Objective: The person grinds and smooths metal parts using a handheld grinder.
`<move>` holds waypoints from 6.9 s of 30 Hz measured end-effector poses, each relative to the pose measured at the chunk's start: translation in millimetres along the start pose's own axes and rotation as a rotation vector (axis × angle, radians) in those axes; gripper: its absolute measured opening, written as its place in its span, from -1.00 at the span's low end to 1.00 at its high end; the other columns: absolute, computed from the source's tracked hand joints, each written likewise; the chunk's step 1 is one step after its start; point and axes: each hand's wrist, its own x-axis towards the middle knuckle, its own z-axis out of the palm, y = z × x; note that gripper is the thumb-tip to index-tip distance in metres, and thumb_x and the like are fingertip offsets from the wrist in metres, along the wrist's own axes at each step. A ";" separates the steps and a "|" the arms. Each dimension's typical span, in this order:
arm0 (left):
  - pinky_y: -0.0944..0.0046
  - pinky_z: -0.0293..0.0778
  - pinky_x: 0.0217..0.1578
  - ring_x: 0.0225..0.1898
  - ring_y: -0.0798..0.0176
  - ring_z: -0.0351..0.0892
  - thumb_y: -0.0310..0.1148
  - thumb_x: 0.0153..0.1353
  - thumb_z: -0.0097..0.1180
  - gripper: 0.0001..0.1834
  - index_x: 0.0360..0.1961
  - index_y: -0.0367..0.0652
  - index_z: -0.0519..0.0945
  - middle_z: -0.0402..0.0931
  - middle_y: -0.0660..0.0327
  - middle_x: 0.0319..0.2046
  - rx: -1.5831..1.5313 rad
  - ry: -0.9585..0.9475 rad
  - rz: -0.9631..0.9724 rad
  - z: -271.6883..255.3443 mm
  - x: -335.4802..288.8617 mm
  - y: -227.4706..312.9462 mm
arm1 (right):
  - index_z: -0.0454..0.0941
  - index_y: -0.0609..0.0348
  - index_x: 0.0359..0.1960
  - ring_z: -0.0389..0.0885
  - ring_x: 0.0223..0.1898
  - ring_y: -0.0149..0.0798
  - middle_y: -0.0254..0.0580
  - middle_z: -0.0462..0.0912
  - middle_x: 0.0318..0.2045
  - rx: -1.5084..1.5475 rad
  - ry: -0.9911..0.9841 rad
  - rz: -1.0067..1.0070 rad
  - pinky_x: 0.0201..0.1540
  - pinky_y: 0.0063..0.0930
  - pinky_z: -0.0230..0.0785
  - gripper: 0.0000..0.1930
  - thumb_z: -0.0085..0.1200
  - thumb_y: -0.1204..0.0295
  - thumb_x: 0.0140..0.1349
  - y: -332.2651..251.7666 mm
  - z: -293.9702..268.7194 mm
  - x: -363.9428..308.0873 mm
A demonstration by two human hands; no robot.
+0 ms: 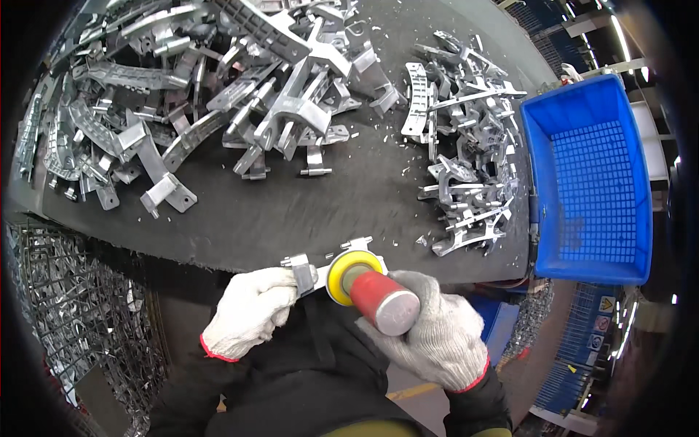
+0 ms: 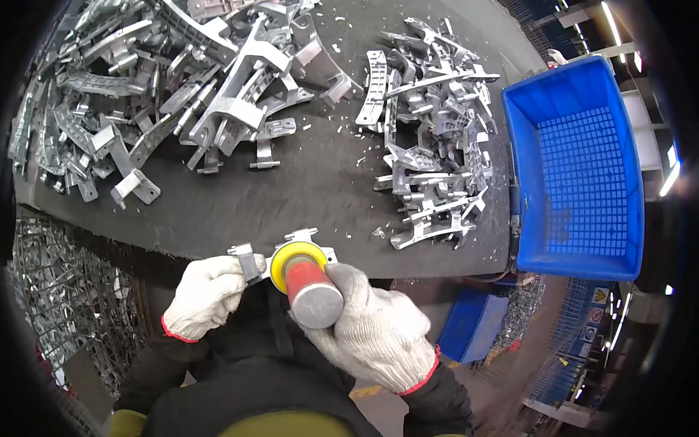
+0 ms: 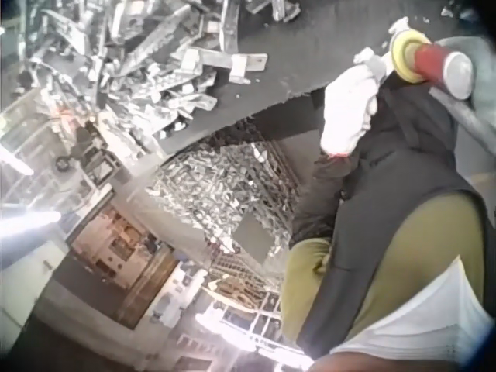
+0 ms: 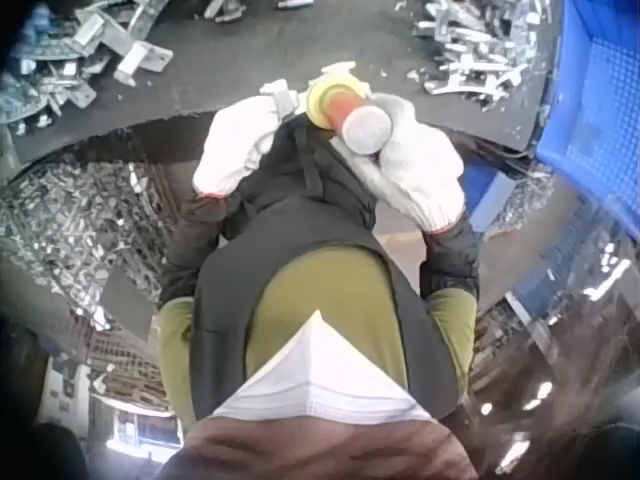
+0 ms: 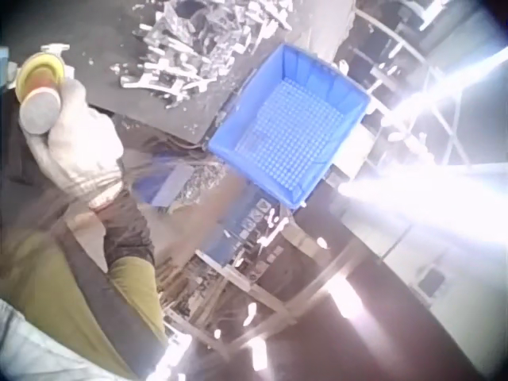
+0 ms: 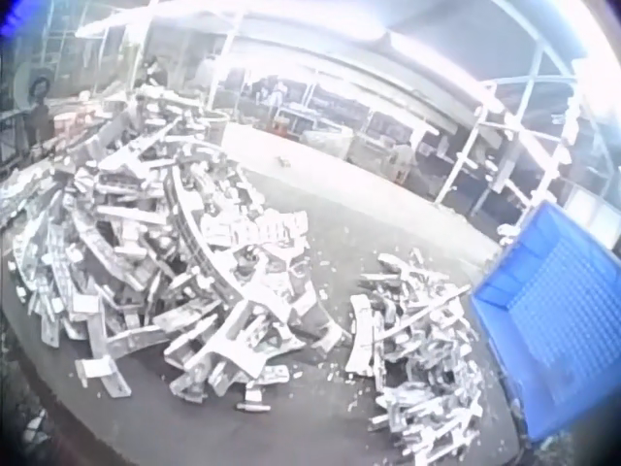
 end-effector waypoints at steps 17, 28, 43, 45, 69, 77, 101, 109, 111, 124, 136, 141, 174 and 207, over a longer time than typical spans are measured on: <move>0.48 0.12 -0.77 -0.78 0.55 0.23 -0.37 0.33 0.05 -0.75 -0.06 -0.13 0.70 0.45 0.34 -0.67 0.071 0.036 -0.058 3.2 0.5 2.4 | 0.40 0.31 0.08 0.77 -0.45 -0.07 -0.05 0.70 -0.46 0.109 -0.092 -0.095 -0.43 -0.25 0.60 -0.37 0.39 0.12 0.18 -32.5 4.8 19.7; 0.51 0.27 -0.70 -0.67 0.56 0.38 -0.37 0.33 0.08 -0.64 0.11 -0.24 0.61 0.55 0.33 -0.56 0.152 0.059 0.102 1.7 -17.0 28.1 | 0.46 0.13 0.08 0.80 -0.36 0.00 -0.09 0.76 -0.29 0.168 -0.067 0.037 -0.28 -0.18 0.66 -0.27 0.55 0.03 -0.01 -29.3 21.0 -29.5; 0.32 0.60 -0.04 -0.08 0.27 0.73 -0.60 0.33 0.11 -0.75 0.00 -0.26 0.67 0.72 0.10 -0.10 0.860 -0.084 0.870 102.6 -2.4 64.3 | 0.52 0.09 0.03 0.78 -0.41 -0.05 -0.13 0.77 -0.34 0.145 0.134 0.324 -0.32 -0.23 0.65 -0.33 0.57 0.09 -0.06 31.2 -9.9 -92.6; 0.31 0.60 -0.06 -0.12 0.28 0.74 -0.60 0.32 0.12 -0.75 -0.01 -0.25 0.67 0.73 0.11 -0.14 0.850 -0.078 0.825 110.5 -2.1 67.0 | 0.52 0.12 0.01 0.78 -0.42 -0.06 -0.12 0.76 -0.36 0.117 0.066 0.302 -0.35 -0.24 0.64 -0.33 0.56 0.05 -0.05 38.4 -10.1 -84.1; 0.28 0.67 -0.18 -0.22 0.03 0.79 -0.57 0.25 0.24 -0.77 -0.06 -0.22 0.68 0.71 0.00 -0.14 1.007 -0.015 1.047 108.2 -2.5 48.8 | 0.53 0.15 0.06 0.78 -0.46 -0.12 -0.14 0.76 -0.30 0.125 0.052 0.291 -0.38 -0.29 0.66 -0.28 0.59 0.10 -0.10 19.1 -63.5 -87.7; 0.24 0.66 -0.10 -0.17 0.27 0.73 -0.51 0.38 0.14 -0.85 -0.08 -0.30 0.64 0.68 0.07 -0.15 0.809 -0.118 1.013 95.6 8.9 60.4 | 0.55 0.12 0.00 0.79 -0.38 -0.14 -0.20 0.77 -0.32 0.041 0.196 0.250 -0.30 -0.27 0.66 -0.32 0.65 0.16 -0.13 13.9 -43.8 -114.8; 0.46 0.26 -0.71 -0.58 0.42 0.44 -0.05 0.55 -0.06 -0.53 0.01 -0.33 0.53 0.57 0.23 -0.45 -0.419 -0.022 0.230 85.3 11.3 42.1 | 0.51 0.14 0.17 0.78 -0.21 -0.07 -0.06 0.74 -0.13 0.364 0.291 0.121 -0.10 -0.29 0.66 -0.27 0.54 0.18 -0.05 37.2 -12.7 -98.2; 0.45 0.52 -0.59 -0.36 0.35 0.65 -0.01 0.54 -0.06 -0.53 0.06 -0.25 0.55 0.64 0.10 -0.12 -0.577 -0.724 0.528 -29.8 7.5 201.7 | 0.49 0.15 0.10 0.79 -0.21 -0.12 -0.14 0.75 -0.17 0.366 0.437 0.463 -0.12 -0.25 0.63 -0.26 0.62 0.26 -0.15 45.5 19.2 -117.4; 0.52 0.52 -0.55 -0.40 0.39 0.66 0.01 0.53 -0.06 -0.42 0.26 -0.31 0.49 0.65 -0.01 0.03 -0.344 -0.672 0.751 -50.5 -30.3 256.1 | 0.48 0.15 0.11 0.79 -0.21 -0.12 -0.14 0.75 -0.18 0.377 0.478 0.436 -0.12 -0.26 0.64 -0.26 0.61 0.25 -0.12 51.3 31.5 -122.8; 0.00 0.58 -0.21 -0.27 -0.10 0.71 -0.11 0.40 -0.02 -0.61 0.03 -0.19 0.55 0.67 -0.07 -0.30 1.291 -0.038 0.860 262.5 70.6 96.8 | 0.51 0.06 0.08 0.71 -0.54 -0.04 -0.17 0.73 -0.39 0.341 0.452 0.428 -0.41 -0.25 0.62 -0.40 0.48 0.08 0.08 53.9 67.8 -150.7; 0.03 0.64 -0.22 -0.20 -0.05 0.73 -0.33 0.34 0.08 -0.65 0.07 -0.30 0.61 0.69 -0.12 -0.21 0.971 -0.272 0.899 257.1 96.0 116.8 | 0.46 0.01 0.07 0.72 -0.56 0.00 -0.18 0.73 -0.45 0.323 0.573 0.449 -0.47 -0.15 0.60 -0.33 0.52 0.03 0.01 46.2 86.8 -176.3; 0.09 0.75 -0.27 -0.30 0.13 0.74 -0.24 0.46 0.10 -0.51 0.30 -0.22 0.38 0.65 -0.02 -0.25 0.021 -0.491 0.433 143.2 29.7 108.8 | 0.47 0.04 0.12 0.74 -0.50 0.02 -0.16 0.75 -0.40 0.376 0.383 0.565 -0.38 -0.12 0.63 -0.29 0.49 -0.02 0.03 52.7 78.2 -174.7; 0.46 0.19 -0.79 -0.81 0.51 0.25 -0.41 0.23 0.09 -0.62 0.03 -0.38 0.67 0.52 0.22 -0.64 -0.074 0.088 -0.003 -20.9 -19.3 -2.8 | 0.42 0.31 0.12 0.75 -0.49 -0.05 -0.07 0.70 -0.39 0.133 -0.011 -0.030 -0.47 -0.25 0.59 -0.35 0.40 0.15 0.14 -19.7 7.9 9.7; 0.47 0.13 -0.79 -0.79 0.53 0.26 -0.35 0.39 0.06 -0.73 -0.02 -0.29 0.64 0.48 0.31 -0.64 -0.158 0.084 0.096 -21.2 -17.2 -16.4 | 0.41 0.25 0.09 0.72 -0.50 -0.06 -0.11 0.65 -0.47 0.228 -0.145 -0.125 -0.48 -0.21 0.56 -0.40 0.41 0.22 0.12 -57.4 21.8 7.9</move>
